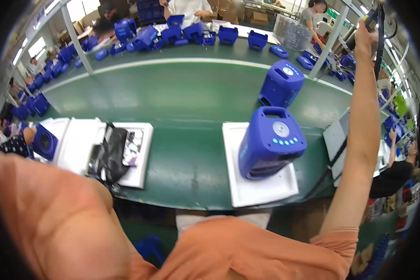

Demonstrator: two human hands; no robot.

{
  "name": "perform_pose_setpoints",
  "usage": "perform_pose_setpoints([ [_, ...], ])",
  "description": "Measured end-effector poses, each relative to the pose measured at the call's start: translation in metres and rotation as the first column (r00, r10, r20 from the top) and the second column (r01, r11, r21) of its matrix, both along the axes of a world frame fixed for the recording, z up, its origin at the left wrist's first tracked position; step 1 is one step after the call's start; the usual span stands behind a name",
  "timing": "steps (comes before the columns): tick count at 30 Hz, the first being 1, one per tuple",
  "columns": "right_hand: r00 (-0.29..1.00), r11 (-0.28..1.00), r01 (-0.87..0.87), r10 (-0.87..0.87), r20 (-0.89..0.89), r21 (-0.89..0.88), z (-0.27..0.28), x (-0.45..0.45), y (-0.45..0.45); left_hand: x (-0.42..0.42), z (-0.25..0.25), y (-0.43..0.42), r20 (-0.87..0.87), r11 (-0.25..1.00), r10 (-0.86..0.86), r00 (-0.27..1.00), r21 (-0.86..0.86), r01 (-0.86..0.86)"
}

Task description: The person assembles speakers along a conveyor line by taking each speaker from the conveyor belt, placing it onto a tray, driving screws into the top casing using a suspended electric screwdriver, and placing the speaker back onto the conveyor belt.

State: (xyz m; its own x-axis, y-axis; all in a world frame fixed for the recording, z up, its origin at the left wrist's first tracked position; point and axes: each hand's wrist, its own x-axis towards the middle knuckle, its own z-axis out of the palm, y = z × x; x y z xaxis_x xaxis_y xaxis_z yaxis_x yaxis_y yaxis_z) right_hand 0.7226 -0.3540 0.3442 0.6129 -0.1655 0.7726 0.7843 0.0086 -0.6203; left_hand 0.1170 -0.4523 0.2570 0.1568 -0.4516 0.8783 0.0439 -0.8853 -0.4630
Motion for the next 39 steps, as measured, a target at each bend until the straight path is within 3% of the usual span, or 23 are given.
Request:
perform_pose_setpoints([
  [2,0.999,0.999,0.029,-0.03,0.031,0.037,-0.008,0.011,0.006,-0.001,0.002,0.004,-0.026,1.0,0.01,1.0,0.012,-0.01],
  [4,0.983,0.983,-0.098,0.071,0.171,0.155,-0.002,0.049,0.015,0.001,0.006,0.005,-0.035,0.999,0.004,0.999,0.034,-0.003],
  [5,0.969,0.982,-0.134,0.102,0.225,0.132,-0.006,0.068,0.024,0.004,0.007,0.005,-0.043,0.999,0.003,0.999,0.033,-0.001],
  [6,0.994,0.998,-0.06,0.059,0.091,0.015,-0.011,0.029,0.007,0.008,0.006,0.005,-0.05,0.999,-0.007,0.999,0.032,0.008],
  [8,0.988,0.995,-0.104,0.103,0.112,0.009,-0.014,0.016,0.01,0.018,0.002,0.011,-0.037,0.999,-0.041,0.998,0.02,0.042],
  [11,0.963,0.971,-0.234,0.238,0.127,-0.039,-0.024,-0.041,0.009,0.036,-0.015,0.017,0.045,0.992,-0.086,0.995,-0.088,0.09],
  [14,0.934,0.938,-0.346,0.343,0.101,0.013,-0.017,-0.095,-0.01,0.074,-0.059,0.024,0.152,0.927,-0.156,0.976,-0.317,0.198],
  [16,0.909,0.911,-0.412,0.41,0.068,0.018,-0.027,-0.115,-0.012,0.119,-0.103,0.041,0.114,0.724,-0.162,0.98,-0.661,0.196],
  [17,0.902,0.903,-0.43,0.428,0.055,0.025,-0.027,-0.111,-0.015,0.155,-0.132,0.051,0.017,0.511,-0.167,0.986,-0.854,0.101],
  [18,0.894,0.894,-0.448,0.447,0.04,0.025,-0.031,-0.116,-0.015,0.182,-0.162,0.059,-0.058,0.272,-0.198,0.979,-0.962,-0.002],
  [19,0.882,0.881,-0.472,0.471,0.027,0.026,-0.038,-0.124,-0.012,0.204,-0.199,0.071,-0.2,0.138,-0.231,0.952,-0.976,-0.171],
  [20,0.87,0.87,-0.493,0.492,0.015,0.029,-0.042,-0.13,-0.009,0.224,-0.229,0.079,-0.187,-0.065,-0.344,0.92,-0.973,-0.222],
  [23,0.878,0.879,-0.475,0.477,-0.04,0.051,-0.05,-0.141,-0.002,0.253,-0.264,0.083,0.401,-0.561,-0.424,0.812,-0.82,0.112],
  [26,0.943,0.943,-0.327,0.322,-0.082,-0.064,-0.065,-0.147,0.001,0.259,-0.267,0.069,0.441,-0.576,-0.322,0.837,-0.794,0.197],
  [29,0.873,0.879,-0.457,0.472,0.118,-0.133,-0.085,-0.167,-0.002,0.262,-0.272,0.063,0.434,-0.557,-0.287,0.854,-0.801,0.219],
  [31,0.597,0.609,-0.786,0.793,0.122,-0.109,-0.084,-0.07,0.039,0.264,-0.275,0.065,0.448,-0.563,-0.308,0.839,-0.797,0.219],
  [33,0.569,0.596,-0.794,0.798,0.196,-0.121,-0.087,-0.096,0.038,0.26,-0.27,0.064,0.474,-0.587,-0.325,0.818,-0.78,0.218],
  [35,0.786,0.86,-0.496,0.504,0.359,-0.12,-0.103,-0.161,0.024,0.262,-0.273,0.065,0.472,-0.576,-0.333,0.816,-0.787,0.221],
  [38,0.807,0.885,-0.451,0.46,0.37,-0.114,-0.106,-0.161,0.027,0.263,-0.277,0.066,0.483,-0.573,-0.338,0.808,-0.787,0.231],
  [39,0.729,0.751,-0.652,0.658,0.191,-0.099,-0.098,-0.123,0.037,0.263,-0.278,0.066,0.489,-0.573,-0.339,0.804,-0.785,0.235],
])
